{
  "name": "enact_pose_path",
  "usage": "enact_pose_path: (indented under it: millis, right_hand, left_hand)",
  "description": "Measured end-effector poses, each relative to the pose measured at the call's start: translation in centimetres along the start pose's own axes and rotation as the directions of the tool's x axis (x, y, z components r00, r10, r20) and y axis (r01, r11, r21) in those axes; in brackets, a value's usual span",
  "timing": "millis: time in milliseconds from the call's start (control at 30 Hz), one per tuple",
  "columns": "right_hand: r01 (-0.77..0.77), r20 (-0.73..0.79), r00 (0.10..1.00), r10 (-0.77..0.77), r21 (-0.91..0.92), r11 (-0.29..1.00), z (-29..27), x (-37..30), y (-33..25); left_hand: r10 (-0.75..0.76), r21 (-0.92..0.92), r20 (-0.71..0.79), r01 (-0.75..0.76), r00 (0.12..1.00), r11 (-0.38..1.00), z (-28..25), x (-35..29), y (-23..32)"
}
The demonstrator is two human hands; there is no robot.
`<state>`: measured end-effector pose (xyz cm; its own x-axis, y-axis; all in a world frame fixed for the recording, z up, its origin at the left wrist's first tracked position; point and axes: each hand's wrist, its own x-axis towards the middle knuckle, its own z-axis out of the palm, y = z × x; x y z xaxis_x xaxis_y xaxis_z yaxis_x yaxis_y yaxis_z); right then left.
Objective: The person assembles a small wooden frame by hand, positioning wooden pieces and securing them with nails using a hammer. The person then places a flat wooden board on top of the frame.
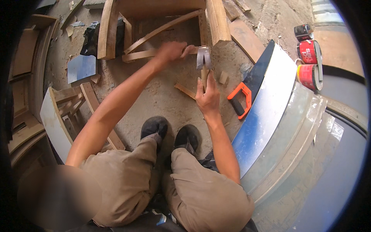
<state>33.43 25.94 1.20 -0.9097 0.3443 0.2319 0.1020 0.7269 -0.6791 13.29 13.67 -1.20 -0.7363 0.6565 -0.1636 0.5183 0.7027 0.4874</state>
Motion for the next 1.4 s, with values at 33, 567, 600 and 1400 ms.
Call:
enact_pose_path:
  millis: [33,567,600,1400]
  right_hand:
    - [-0.029,-0.003,1.000,0.029,0.026,0.999,-0.2,0.0,-0.3]
    - [-0.002,0.041,0.999,0.001,0.032,0.999,-1.7,1.1,-2.4]
    - [0.004,0.055,0.998,-0.005,0.020,1.000,-1.5,1.1,-1.9]
    - [0.112,-0.074,0.991,-0.109,0.039,0.993,-0.8,1.7,-3.7]
  left_hand:
    - [-0.018,-0.018,0.034,0.018,0.999,1.000,-0.4,-0.2,0.5]
    - [0.110,-0.250,0.246,-0.046,0.963,0.967,-1.0,2.0,-1.4]
    - [0.131,-0.258,0.243,-0.066,0.961,0.964,-1.1,2.0,-1.5]
    - [0.211,-0.379,0.131,-0.147,0.969,0.914,1.0,2.5,-3.2]
